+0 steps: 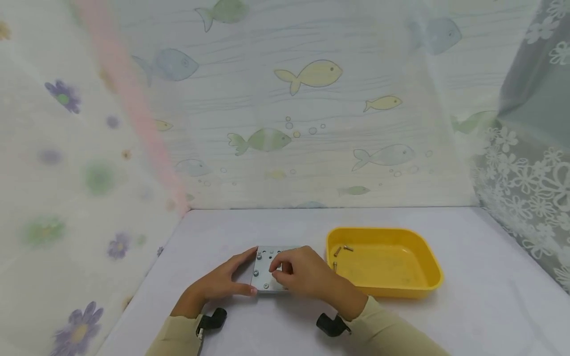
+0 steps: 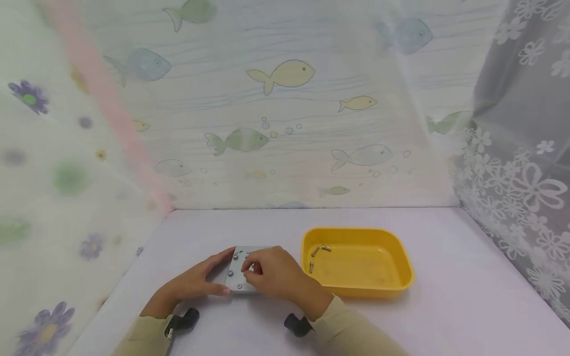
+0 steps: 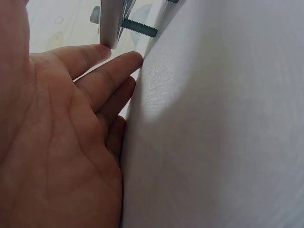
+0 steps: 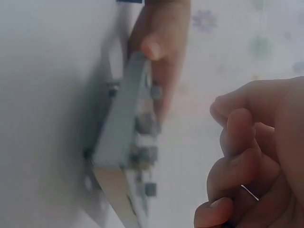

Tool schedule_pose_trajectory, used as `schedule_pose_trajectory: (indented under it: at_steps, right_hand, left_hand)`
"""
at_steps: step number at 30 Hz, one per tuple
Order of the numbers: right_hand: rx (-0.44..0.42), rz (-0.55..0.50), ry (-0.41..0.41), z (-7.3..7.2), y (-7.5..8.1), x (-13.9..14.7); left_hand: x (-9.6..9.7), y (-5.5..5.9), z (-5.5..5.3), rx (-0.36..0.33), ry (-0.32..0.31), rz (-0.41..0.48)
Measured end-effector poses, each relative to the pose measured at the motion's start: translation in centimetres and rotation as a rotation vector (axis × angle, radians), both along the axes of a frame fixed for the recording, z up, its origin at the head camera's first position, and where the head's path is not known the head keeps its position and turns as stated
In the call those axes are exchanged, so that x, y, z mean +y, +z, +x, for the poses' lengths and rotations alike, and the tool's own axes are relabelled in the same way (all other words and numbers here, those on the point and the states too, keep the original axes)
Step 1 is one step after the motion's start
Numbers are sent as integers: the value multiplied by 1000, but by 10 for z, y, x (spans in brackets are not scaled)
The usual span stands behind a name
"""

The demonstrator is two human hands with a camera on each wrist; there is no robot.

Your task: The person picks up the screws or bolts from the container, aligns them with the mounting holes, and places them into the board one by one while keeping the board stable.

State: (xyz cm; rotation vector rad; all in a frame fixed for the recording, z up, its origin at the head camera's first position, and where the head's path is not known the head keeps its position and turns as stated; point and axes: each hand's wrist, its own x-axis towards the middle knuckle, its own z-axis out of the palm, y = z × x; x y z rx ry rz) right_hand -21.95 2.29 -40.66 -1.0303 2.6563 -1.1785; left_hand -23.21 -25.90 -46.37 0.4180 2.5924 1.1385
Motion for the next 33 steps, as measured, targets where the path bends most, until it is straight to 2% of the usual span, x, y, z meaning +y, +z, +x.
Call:
schedule_pose_trajectory:
  at_steps: [8, 16, 24, 33]
  right_hand:
    - [42, 78, -72, -14, 20, 32]
    - [1, 87, -124, -26, 33, 73]
    - [-6, 131, -172, -38, 27, 103]
    - [-58, 182, -133, -52, 17, 131]
  left_hand:
    - [1, 0, -1, 1, 1, -3]
    - [1, -1, 1, 3, 0, 14]
    - [0, -5, 1, 9, 0, 21]
    - [2, -4, 2, 12, 0, 22]
